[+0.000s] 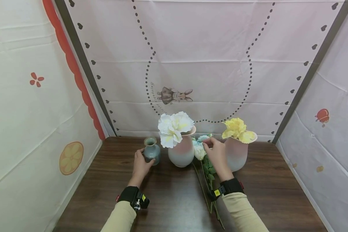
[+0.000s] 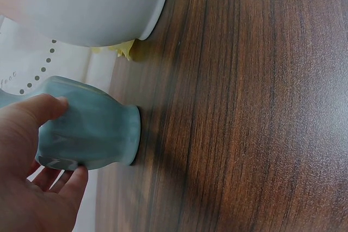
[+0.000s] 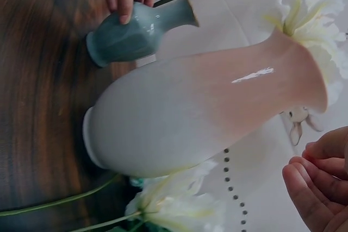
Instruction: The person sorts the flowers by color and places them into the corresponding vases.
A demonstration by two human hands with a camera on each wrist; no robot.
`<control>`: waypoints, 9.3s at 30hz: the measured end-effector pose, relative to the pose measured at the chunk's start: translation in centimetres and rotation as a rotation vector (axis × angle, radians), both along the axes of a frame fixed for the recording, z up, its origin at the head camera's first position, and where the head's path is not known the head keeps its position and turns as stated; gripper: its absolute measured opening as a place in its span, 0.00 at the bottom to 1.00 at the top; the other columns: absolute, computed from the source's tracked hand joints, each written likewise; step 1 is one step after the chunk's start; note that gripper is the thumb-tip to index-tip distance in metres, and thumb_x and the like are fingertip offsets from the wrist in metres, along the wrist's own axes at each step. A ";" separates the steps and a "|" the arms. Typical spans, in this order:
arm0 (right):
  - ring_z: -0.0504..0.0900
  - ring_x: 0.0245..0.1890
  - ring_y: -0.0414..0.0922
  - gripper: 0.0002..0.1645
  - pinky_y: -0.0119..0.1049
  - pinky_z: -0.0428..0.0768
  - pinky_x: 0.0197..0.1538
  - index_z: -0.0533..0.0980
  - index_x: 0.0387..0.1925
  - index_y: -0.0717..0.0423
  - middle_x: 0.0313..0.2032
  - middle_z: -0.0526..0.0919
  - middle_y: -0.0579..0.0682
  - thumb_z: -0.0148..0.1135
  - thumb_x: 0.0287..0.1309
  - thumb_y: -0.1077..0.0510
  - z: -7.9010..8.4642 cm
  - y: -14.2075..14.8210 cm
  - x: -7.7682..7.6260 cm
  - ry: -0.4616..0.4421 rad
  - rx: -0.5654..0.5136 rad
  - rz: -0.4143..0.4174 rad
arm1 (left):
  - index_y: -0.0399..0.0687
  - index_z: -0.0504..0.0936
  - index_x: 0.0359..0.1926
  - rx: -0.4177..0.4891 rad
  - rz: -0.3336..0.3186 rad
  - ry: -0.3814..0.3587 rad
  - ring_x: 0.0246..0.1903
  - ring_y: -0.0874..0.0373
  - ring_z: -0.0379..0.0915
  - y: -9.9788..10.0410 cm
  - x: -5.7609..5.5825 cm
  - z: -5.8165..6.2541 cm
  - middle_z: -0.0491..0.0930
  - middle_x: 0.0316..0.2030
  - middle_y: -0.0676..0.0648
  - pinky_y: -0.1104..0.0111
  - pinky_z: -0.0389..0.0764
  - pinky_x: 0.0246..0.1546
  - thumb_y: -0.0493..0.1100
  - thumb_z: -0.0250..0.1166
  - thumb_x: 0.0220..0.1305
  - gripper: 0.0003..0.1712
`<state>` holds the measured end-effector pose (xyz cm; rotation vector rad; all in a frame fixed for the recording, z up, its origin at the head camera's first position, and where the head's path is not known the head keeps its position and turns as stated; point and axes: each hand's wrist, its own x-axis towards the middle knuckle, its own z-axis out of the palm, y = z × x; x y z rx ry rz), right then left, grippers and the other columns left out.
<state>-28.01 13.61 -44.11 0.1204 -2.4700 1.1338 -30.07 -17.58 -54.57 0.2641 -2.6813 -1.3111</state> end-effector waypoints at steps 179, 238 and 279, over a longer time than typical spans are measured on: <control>0.86 0.33 0.32 0.10 0.28 0.86 0.39 0.79 0.38 0.71 0.35 0.86 0.65 0.68 0.59 0.66 15.8 -2.3 -0.1 0.679 -0.558 0.237 | 0.34 0.54 0.70 -0.012 0.003 0.011 0.68 0.34 0.60 0.0 0.1 -0.2 0.58 0.66 0.31 0.45 0.68 0.69 0.41 0.70 0.62 0.44; 0.84 0.35 0.56 0.08 0.44 0.80 0.37 0.76 0.30 0.60 0.36 0.86 0.61 0.64 0.62 0.60 6.9 0.2 -1.7 -0.200 0.232 0.113 | 0.34 0.54 0.69 0.009 0.007 0.021 0.69 0.33 0.59 0.2 0.2 -0.1 0.59 0.65 0.30 0.44 0.66 0.70 0.41 0.70 0.62 0.43; 0.83 0.31 0.48 0.08 0.40 0.81 0.34 0.84 0.40 0.62 0.34 0.87 0.55 0.66 0.60 0.62 -2.8 2.6 0.9 -0.337 0.135 0.080 | 0.35 0.53 0.70 0.017 0.008 0.004 0.69 0.33 0.59 0.2 -0.1 -0.1 0.58 0.66 0.31 0.44 0.65 0.70 0.41 0.70 0.62 0.44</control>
